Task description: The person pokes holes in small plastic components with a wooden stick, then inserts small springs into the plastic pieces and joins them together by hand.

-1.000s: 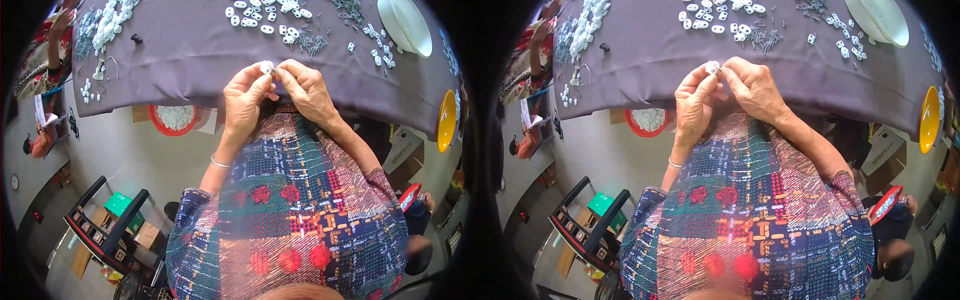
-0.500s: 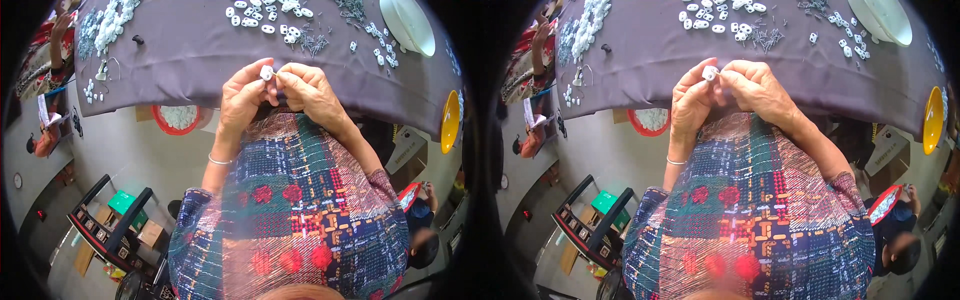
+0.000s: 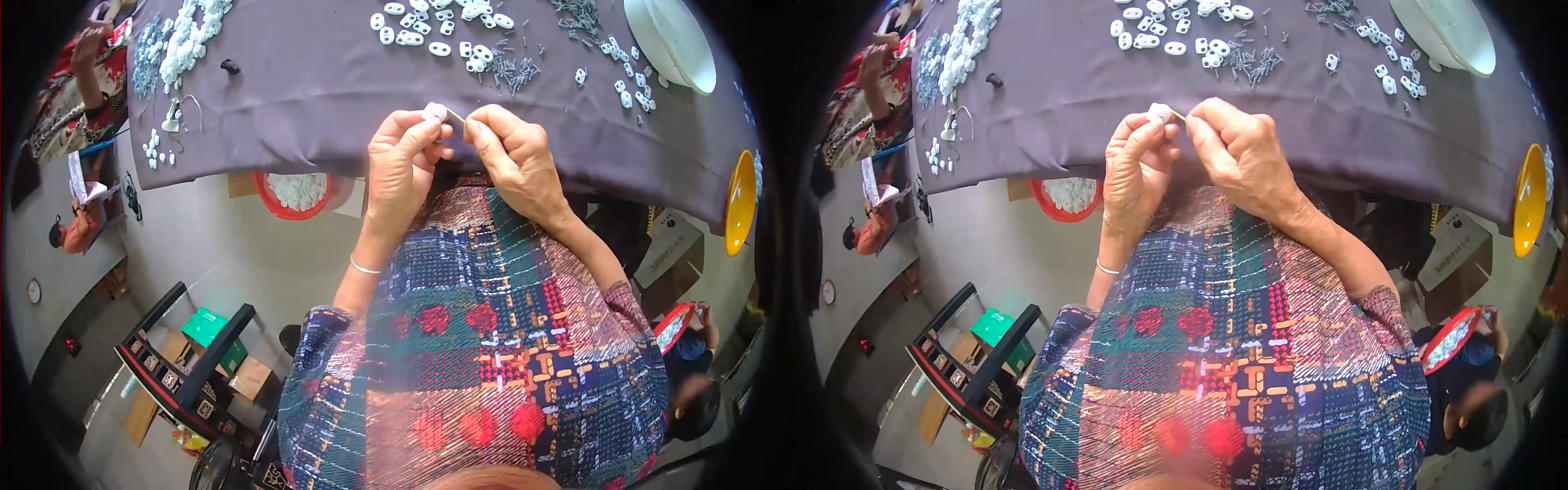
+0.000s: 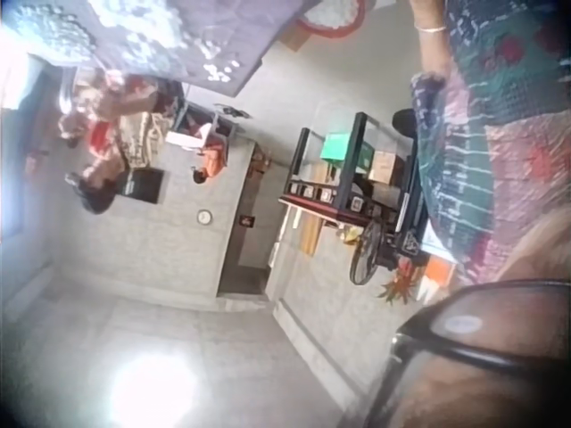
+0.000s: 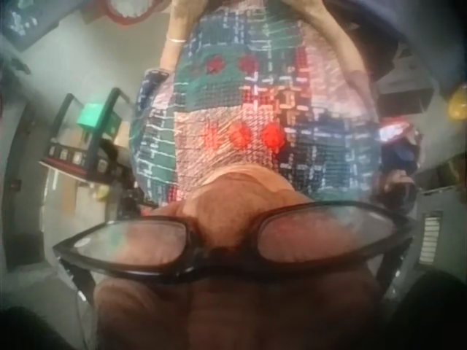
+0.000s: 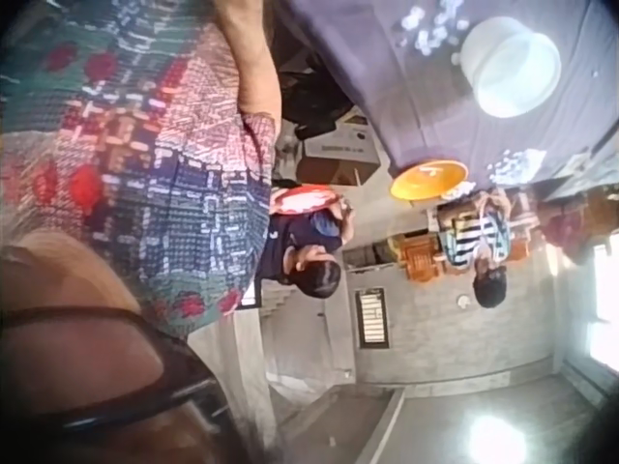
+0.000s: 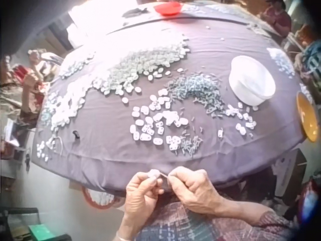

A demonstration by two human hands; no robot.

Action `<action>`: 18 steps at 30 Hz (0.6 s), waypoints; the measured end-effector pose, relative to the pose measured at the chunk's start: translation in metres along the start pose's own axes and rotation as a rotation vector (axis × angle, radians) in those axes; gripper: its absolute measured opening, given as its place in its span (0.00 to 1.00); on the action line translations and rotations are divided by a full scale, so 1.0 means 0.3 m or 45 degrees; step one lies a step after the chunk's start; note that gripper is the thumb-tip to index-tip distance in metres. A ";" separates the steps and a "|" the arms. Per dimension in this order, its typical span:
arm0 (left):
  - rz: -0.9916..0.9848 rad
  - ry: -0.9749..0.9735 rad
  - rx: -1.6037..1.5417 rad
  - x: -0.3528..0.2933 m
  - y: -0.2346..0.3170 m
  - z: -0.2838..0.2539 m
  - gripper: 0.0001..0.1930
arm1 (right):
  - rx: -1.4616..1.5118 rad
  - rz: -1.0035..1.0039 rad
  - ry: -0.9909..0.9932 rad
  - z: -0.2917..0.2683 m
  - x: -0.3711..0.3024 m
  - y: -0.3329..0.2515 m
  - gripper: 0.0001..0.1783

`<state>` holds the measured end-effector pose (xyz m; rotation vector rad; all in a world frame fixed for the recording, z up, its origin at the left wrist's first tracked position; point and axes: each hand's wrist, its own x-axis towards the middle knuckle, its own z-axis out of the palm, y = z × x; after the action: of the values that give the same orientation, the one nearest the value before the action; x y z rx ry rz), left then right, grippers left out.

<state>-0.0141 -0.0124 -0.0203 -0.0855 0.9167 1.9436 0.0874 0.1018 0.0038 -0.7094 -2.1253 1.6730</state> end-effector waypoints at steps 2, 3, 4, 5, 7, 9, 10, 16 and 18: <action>-0.019 0.025 0.011 -0.006 0.002 0.003 0.04 | -0.024 0.011 -0.014 -0.002 -0.001 -0.011 0.06; -0.021 0.026 0.011 -0.005 -0.001 0.003 0.04 | -0.050 0.021 -0.031 -0.001 -0.002 -0.012 0.05; -0.017 0.028 0.022 -0.003 -0.006 0.004 0.04 | -0.051 0.023 -0.030 0.002 -0.003 -0.007 0.05; -0.014 0.031 0.034 -0.003 -0.008 0.006 0.04 | -0.115 -0.022 -0.018 0.007 -0.004 0.000 0.05; -0.009 0.057 0.071 -0.007 -0.011 0.010 0.04 | -0.178 -0.063 -0.004 0.011 -0.004 0.008 0.04; -0.003 0.083 0.109 -0.009 -0.014 0.014 0.04 | -0.263 -0.082 -0.028 0.010 -0.002 0.008 0.03; 0.008 0.070 0.125 -0.008 -0.016 0.014 0.05 | -0.262 -0.080 -0.027 0.011 -0.002 0.008 0.03; 0.009 0.120 0.130 -0.002 -0.016 0.035 0.07 | -0.223 -0.060 -0.011 0.014 0.002 0.002 0.05; 0.005 0.135 0.119 -0.002 -0.019 0.037 0.07 | -0.219 -0.087 -0.003 0.019 0.001 0.010 0.04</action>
<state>-0.0059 -0.0044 -0.0153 -0.1336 1.0769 1.9113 0.0847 0.0980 -0.0006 -0.6753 -2.2884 1.4699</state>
